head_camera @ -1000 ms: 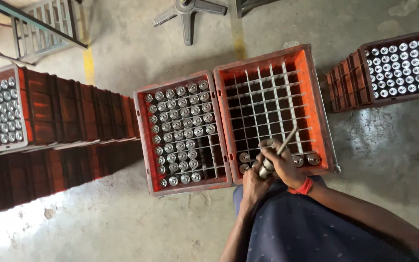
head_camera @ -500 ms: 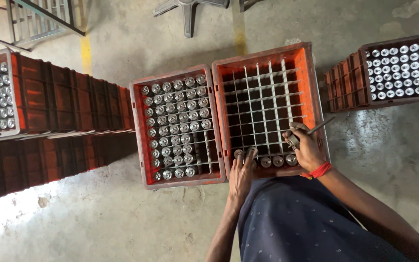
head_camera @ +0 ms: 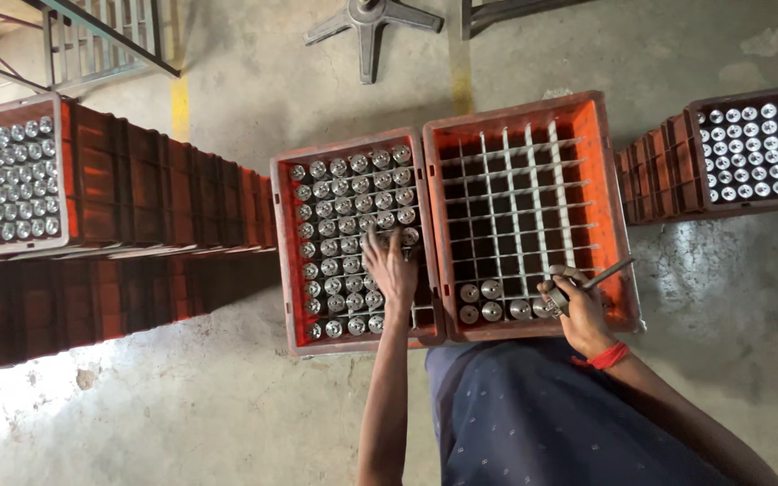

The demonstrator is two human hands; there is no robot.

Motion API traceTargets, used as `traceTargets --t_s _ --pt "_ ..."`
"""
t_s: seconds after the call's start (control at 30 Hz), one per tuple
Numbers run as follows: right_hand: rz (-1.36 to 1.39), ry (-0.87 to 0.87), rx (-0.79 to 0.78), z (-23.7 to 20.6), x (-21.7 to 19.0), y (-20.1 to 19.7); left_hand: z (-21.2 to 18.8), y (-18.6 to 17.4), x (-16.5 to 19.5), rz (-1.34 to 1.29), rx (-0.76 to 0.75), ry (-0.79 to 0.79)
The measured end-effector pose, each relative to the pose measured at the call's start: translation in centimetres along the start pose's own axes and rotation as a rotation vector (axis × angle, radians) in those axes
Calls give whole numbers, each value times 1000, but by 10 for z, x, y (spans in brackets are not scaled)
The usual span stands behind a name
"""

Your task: The person transfers small cylindrical metal parts from one red crate to another using both hands. They repeatedly pick up parts from the right crate and place them into the left crate, occasionally swapping crates to continue the process.

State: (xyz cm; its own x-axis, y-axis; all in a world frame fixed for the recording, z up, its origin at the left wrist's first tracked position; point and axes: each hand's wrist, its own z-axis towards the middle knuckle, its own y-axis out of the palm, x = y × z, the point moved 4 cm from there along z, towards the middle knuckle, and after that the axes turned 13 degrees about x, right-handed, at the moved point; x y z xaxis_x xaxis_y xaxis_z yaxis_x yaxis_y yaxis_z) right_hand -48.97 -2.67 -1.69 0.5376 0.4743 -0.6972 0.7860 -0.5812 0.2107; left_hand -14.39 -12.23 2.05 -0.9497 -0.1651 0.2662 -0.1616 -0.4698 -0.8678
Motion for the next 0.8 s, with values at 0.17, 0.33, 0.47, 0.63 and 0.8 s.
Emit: traceTargets --t_s 0.17,0.33,0.47,0.63,0.8 --pt "16 -51 -56 -3 7 13 13 -2 -5 -212 -219 -23" --pt "-3 -29 -35 -13 11 4 1 -55 -33 -1150 -83 -543" --pt "-53 -13 -73 -28 5 29 -33 -38 13 -1447 -174 -1040" --pt "-127 -169 -218 -48 -23 84 -77 -60 87 -928 -366 -656" --pt "-79 -185 -227 -63 -46 103 -107 -84 135 -830 -501 -424"
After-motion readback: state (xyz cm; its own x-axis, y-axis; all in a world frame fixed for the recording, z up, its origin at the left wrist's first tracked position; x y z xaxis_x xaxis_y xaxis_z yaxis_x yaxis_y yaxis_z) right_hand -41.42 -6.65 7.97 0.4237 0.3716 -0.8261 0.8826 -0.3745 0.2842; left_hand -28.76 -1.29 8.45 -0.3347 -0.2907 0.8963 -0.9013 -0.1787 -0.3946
